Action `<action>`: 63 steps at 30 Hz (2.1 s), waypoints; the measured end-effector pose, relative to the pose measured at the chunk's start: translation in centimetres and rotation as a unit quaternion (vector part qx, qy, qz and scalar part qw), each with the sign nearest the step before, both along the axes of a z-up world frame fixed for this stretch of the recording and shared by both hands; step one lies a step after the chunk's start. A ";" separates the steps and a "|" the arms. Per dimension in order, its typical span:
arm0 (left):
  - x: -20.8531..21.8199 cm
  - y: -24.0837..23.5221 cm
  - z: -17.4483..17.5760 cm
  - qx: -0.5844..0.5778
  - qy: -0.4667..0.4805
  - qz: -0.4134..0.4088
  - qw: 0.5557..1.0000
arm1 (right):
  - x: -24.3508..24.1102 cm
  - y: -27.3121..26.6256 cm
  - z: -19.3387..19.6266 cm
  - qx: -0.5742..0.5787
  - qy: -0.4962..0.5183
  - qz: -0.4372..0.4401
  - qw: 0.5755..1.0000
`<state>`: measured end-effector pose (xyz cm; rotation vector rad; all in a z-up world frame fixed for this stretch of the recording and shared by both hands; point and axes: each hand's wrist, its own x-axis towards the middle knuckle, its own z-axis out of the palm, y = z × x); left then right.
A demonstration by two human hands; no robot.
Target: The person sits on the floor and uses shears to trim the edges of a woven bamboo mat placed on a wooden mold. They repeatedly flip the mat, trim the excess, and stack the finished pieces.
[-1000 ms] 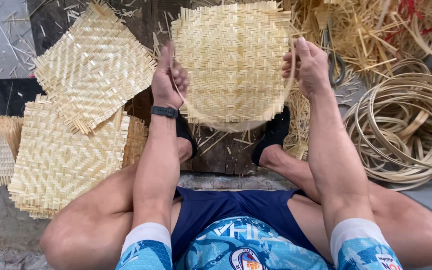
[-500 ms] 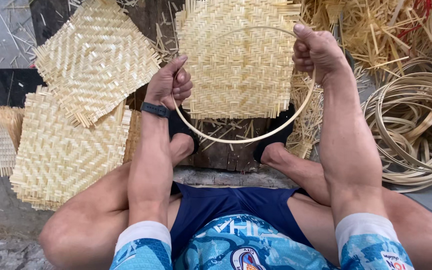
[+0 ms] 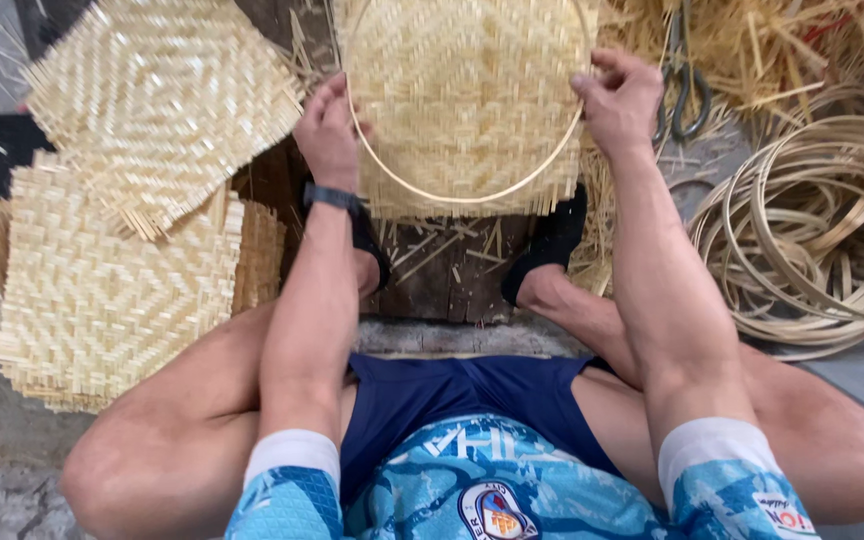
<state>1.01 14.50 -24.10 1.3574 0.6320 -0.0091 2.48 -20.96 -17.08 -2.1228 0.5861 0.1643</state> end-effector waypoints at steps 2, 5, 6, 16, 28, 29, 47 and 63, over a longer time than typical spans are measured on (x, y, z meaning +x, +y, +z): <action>1.1 0.3 -2.1 0.241 -0.072 -0.049 0.967 | -0.1 -0.3 -2.0 -0.052 -0.101 0.036 0.993; 2.1 0.9 -4.0 0.352 -0.046 -0.089 0.931 | -0.1 -0.2 -4.3 -0.115 -0.109 0.075 0.985; 2.3 1.0 -4.3 0.348 -0.015 -0.098 0.932 | -0.2 -0.2 -4.8 -0.102 -0.087 0.060 0.989; 2.0 1.0 -3.2 0.350 -0.003 -0.135 0.927 | -0.4 -1.0 -6.6 -0.135 -0.064 0.017 0.989; 2.5 1.2 -4.8 0.296 0.035 -0.097 0.950 | 0.0 -0.6 -4.9 -0.064 -0.028 -0.048 0.996; 2.5 1.5 -5.6 0.275 0.028 -0.099 0.956 | -0.1 -0.7 -4.9 -0.052 -0.033 -0.056 0.997; 4.0 3.0 -14.4 0.179 0.074 -0.099 0.976 | 1.2 -4.0 -11.7 -0.144 -0.052 0.052 0.987; 16.4 -7.4 -1.4 0.512 -0.293 -0.396 0.704 | -5.3 11.6 -2.7 -0.252 -0.136 0.533 0.796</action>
